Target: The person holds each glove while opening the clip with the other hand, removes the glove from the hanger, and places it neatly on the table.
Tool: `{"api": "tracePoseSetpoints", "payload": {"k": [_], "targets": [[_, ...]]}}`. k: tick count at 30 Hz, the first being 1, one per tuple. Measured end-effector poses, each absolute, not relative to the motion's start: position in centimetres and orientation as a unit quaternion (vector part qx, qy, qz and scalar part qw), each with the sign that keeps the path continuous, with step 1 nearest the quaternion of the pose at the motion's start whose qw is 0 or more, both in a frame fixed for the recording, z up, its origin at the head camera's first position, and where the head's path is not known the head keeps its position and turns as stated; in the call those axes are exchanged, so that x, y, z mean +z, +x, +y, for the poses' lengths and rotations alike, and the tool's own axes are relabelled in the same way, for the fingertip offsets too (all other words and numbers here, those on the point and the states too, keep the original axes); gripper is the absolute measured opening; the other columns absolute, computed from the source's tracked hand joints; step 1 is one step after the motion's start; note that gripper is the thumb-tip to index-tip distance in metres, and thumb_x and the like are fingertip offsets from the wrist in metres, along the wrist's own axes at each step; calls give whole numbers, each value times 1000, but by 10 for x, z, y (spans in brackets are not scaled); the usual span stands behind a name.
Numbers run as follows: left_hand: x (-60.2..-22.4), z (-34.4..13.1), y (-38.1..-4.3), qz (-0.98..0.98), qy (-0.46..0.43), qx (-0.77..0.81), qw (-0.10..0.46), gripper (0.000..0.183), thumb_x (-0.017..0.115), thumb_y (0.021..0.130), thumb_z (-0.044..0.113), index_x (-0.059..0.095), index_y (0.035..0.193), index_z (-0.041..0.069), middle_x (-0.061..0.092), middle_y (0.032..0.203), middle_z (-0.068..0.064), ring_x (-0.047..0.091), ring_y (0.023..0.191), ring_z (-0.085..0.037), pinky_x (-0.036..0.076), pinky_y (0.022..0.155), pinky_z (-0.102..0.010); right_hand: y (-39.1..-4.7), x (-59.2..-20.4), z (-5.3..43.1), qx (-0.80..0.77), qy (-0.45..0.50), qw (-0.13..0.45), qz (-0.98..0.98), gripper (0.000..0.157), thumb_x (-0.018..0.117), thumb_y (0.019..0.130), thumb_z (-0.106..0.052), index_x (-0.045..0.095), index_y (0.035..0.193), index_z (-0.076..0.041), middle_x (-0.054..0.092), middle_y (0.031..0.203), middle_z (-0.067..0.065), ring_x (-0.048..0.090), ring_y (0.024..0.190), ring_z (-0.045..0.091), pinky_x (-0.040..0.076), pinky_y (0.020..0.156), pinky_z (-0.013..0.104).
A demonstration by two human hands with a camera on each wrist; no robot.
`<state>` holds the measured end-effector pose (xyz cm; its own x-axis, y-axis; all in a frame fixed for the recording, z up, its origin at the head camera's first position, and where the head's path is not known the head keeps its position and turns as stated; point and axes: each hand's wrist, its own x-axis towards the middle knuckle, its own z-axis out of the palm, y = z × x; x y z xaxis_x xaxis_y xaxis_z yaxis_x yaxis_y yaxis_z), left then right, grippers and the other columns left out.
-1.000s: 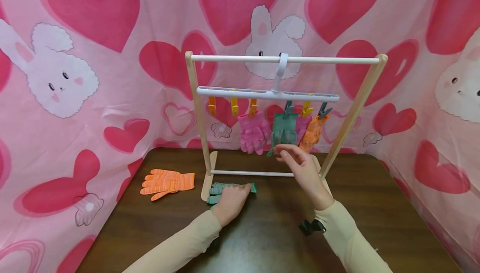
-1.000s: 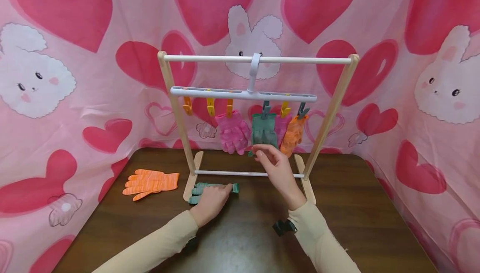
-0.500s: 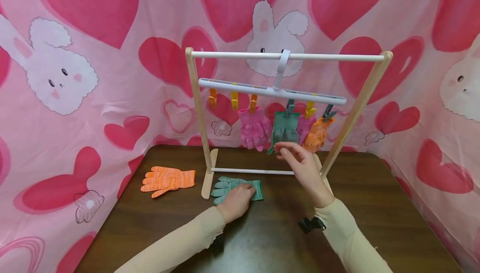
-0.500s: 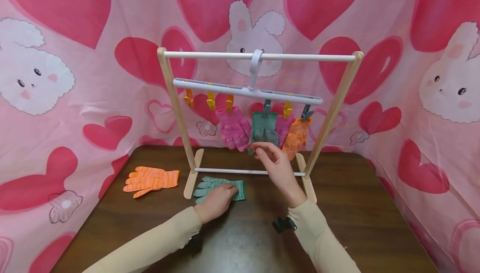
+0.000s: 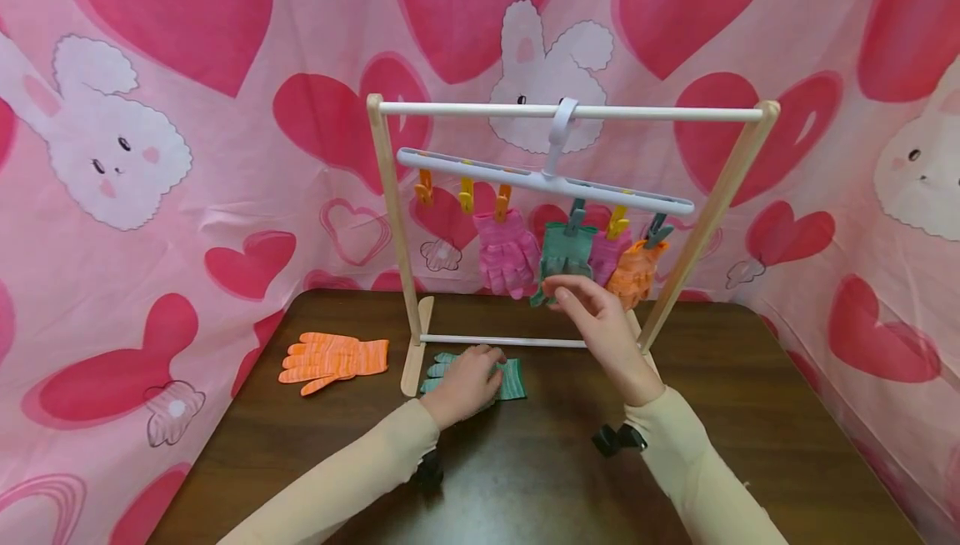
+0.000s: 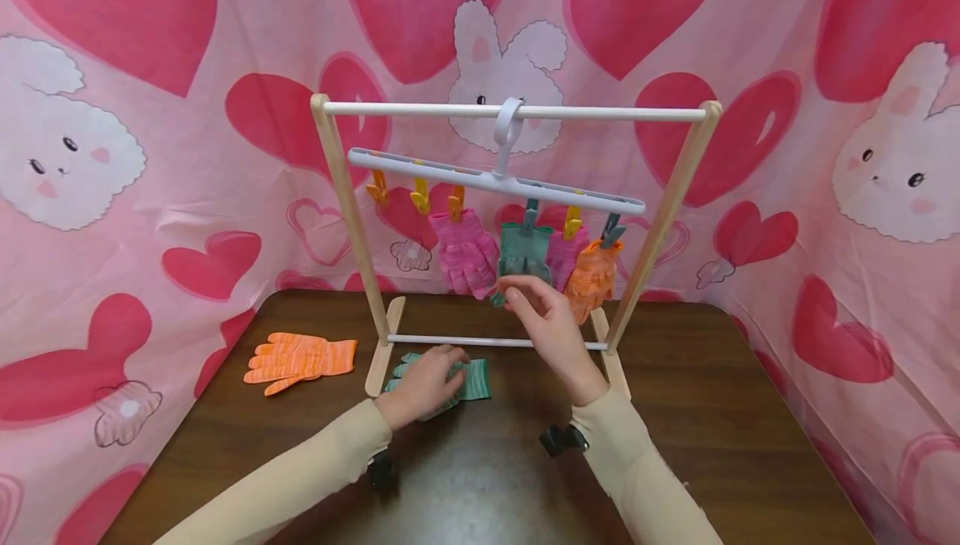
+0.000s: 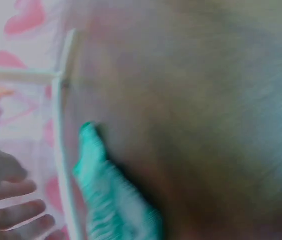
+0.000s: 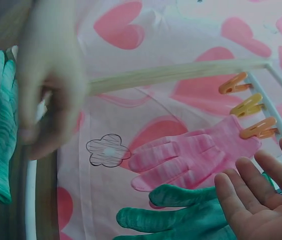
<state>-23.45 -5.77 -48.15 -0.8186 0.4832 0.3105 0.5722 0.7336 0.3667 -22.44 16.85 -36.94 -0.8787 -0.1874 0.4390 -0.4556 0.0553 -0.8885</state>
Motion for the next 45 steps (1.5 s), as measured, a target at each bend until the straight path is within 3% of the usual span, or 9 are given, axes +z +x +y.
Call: {"api": "tracePoseSetpoints", "payload": {"k": [5, 10, 14, 21, 27, 37, 45], "targets": [[-450, -69, -251, -900, -208, -351, 153, 12, 68, 101, 18, 72, 105, 7, 70, 97, -7, 68, 89, -22, 57, 77, -41, -223, -364, 170, 638, 213, 95, -734, 30, 58, 107, -13, 65, 130, 4, 64, 130, 28, 67, 116, 20, 53, 100, 29], [-421, -78, -271, -855, -164, -453, 194, 26, 67, 101, 23, 69, 118, 4, 72, 112, -12, 68, 104, -28, 56, 88, -46, -223, -358, 170, 634, 209, 92, -739, 31, 59, 107, -16, 65, 132, 2, 63, 132, 28, 66, 115, 15, 53, 100, 28], [-399, -79, -285, -818, -141, -528, 182, 39, 68, 101, 23, 61, 133, 3, 67, 130, -17, 64, 121, -32, 54, 98, -49, -224, -352, 168, 634, 204, 87, -740, 33, 60, 107, -20, 65, 134, -1, 64, 134, 23, 64, 121, 24, 52, 102, 30], [-376, -70, -302, -765, -163, -604, 154, 48, 68, 102, 21, 52, 143, 1, 57, 143, -23, 55, 135, -37, 48, 108, -52, -229, -339, 159, 620, 212, 109, -748, 35, 60, 107, -20, 64, 135, 0, 65, 134, 21, 63, 121, 22, 51, 101, 25], [-368, -59, -304, -756, -160, -616, 150, 50, 70, 101, 17, 50, 142, -3, 59, 139, -28, 60, 127, -44, 49, 106, -54, -231, -328, 148, 618, 227, 120, -743, 36, 61, 107, -21, 63, 135, 1, 63, 137, 23, 61, 125, 35, 50, 101, 23], [-363, -53, -298, -743, -170, -622, 181, 36, 69, 100, 13, 58, 130, -5, 68, 124, -26, 66, 115, -38, 53, 101, -47, -236, -319, 140, 622, 222, 145, -737, 35, 61, 106, -16, 62, 136, 2, 63, 137, 23, 60, 129, 29, 49, 103, 24], [-361, -54, -291, -737, -185, -625, 179, 30, 67, 102, 15, 62, 126, -3, 69, 120, -21, 66, 112, -34, 54, 99, -46, -238, -309, 128, 612, 226, 167, -739, 42, 62, 105, -17, 56, 142, 2, 59, 143, 19, 55, 137, 27, 45, 113, 40]]}}
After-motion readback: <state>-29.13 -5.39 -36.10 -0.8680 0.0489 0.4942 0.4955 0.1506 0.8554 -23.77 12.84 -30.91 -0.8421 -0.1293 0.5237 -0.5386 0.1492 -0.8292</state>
